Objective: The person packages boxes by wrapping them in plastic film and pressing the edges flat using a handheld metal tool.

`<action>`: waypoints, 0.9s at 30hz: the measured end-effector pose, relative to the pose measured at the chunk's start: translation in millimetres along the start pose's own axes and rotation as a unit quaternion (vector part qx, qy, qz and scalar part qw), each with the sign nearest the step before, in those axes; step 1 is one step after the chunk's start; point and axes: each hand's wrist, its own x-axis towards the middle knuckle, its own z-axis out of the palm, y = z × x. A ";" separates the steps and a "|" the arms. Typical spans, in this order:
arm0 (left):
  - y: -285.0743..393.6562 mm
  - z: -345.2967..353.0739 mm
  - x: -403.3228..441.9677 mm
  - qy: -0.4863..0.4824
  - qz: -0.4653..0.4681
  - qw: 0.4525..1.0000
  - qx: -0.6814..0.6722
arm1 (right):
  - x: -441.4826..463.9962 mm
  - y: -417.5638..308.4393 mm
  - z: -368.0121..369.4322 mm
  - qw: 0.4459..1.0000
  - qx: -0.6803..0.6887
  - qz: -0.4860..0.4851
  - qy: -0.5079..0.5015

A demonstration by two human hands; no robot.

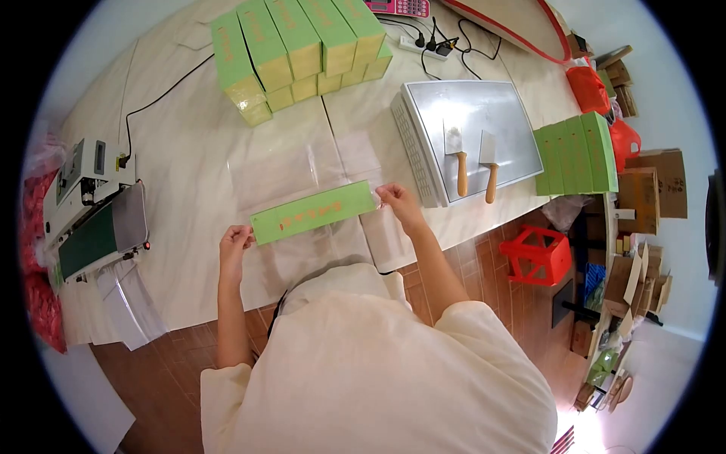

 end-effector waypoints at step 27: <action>-7.6 21.7 -42.0 0.121 -0.111 0.916 -0.365 | -39.8 -66.6 143.2 0.770 -0.472 -0.412 -0.121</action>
